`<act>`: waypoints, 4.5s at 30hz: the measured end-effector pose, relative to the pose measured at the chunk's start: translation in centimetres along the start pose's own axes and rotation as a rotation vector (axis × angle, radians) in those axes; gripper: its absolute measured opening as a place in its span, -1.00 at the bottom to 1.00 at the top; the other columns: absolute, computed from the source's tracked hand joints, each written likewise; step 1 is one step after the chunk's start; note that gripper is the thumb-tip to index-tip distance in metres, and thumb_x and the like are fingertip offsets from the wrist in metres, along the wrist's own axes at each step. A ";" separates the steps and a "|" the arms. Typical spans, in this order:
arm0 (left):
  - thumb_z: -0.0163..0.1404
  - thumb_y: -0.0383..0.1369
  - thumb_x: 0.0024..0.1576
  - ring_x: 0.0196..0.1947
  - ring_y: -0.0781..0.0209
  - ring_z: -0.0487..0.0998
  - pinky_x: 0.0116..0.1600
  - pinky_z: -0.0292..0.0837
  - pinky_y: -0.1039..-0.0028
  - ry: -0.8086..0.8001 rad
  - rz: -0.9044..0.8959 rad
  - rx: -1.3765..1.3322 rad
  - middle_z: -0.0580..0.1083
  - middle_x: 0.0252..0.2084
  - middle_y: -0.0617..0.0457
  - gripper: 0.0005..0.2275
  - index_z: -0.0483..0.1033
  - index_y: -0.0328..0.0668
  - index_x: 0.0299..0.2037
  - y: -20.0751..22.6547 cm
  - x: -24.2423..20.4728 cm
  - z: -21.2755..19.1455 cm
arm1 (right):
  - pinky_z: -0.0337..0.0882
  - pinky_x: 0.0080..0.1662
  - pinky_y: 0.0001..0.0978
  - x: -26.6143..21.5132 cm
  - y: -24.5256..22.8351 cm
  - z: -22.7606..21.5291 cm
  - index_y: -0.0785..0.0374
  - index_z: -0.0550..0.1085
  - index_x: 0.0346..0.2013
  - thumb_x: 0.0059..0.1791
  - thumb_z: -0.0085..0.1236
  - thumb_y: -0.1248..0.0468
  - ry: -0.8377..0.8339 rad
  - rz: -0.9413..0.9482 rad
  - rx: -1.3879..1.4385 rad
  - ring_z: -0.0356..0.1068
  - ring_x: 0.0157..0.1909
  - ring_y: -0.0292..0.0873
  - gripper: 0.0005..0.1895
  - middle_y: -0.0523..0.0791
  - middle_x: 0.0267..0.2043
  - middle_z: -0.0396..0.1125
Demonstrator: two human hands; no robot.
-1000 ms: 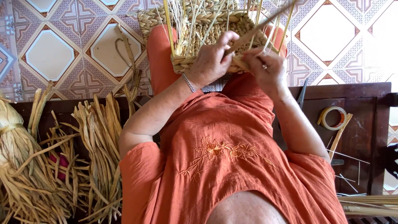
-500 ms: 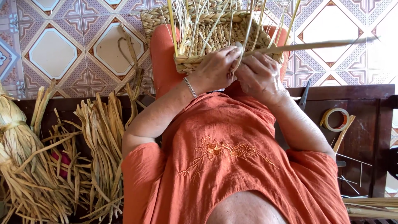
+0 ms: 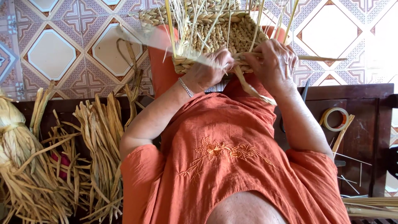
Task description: The person weaves a basket by hand, interlacing dried plant fibers through a frame and tightening the weave. They periodically incorporate additional fibers from a pile and use shears to trim excess material.
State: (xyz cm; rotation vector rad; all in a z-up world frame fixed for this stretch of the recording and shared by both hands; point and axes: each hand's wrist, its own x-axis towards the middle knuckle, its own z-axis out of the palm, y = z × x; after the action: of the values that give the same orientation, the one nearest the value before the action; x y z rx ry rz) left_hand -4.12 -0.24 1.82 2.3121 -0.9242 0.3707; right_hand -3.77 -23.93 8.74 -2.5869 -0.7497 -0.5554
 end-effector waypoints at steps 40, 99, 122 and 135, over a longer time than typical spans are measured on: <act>0.20 -0.17 0.08 -0.04 -0.37 0.50 -0.10 0.52 -0.10 -0.314 -1.588 0.559 0.40 0.05 -0.46 -0.46 0.33 -0.40 0.13 -4.9 -34.8 -13.4 | 0.32 0.11 -0.16 -0.2 -4.1 -2.7 0.23 0.59 0.10 0.08 0.32 0.38 -0.061 -0.177 0.175 0.25 0.03 0.00 -0.72 -0.08 0.05 0.37; 0.18 -0.47 0.27 -0.27 0.32 0.61 -0.13 0.61 0.54 -0.029 -0.339 -0.981 0.61 -0.25 0.05 -0.91 0.53 -0.24 -0.13 5.2 4.6 -2.5 | 0.43 -0.04 -0.57 -3.3 -3.2 -1.7 0.39 0.53 0.02 0.23 0.14 0.40 0.171 0.460 1.268 0.37 -0.10 -0.34 -0.89 -0.14 -0.06 0.40; 0.11 -0.36 0.28 -0.77 0.42 0.31 -0.71 0.18 0.64 0.057 -0.229 -0.140 0.39 -0.66 0.16 -0.76 0.45 -0.43 0.01 2.6 2.2 -4.5 | 0.48 -0.09 -0.47 -4.9 5.3 -8.9 0.37 0.33 0.06 0.25 -0.06 0.44 0.078 0.350 0.767 0.37 -0.16 -0.26 -0.90 -0.12 -0.05 0.31; -0.05 -0.55 0.36 -0.23 0.24 0.58 -0.24 0.63 0.61 0.186 0.029 0.234 0.47 -0.12 -0.01 -0.96 0.47 -0.27 -0.08 2.7 -0.3 -1.9 | 0.25 0.04 -0.25 -0.2 -2.5 -1.5 0.24 0.45 -0.24 0.18 0.28 0.29 0.042 0.014 0.192 0.19 0.01 -0.06 -0.83 -0.11 -0.08 0.34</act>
State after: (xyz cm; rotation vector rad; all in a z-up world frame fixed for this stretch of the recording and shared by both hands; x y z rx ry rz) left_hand -6.25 -0.38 4.31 2.4247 -0.8607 0.7270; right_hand -5.79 -22.79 10.56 -2.3948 -0.7327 -0.5056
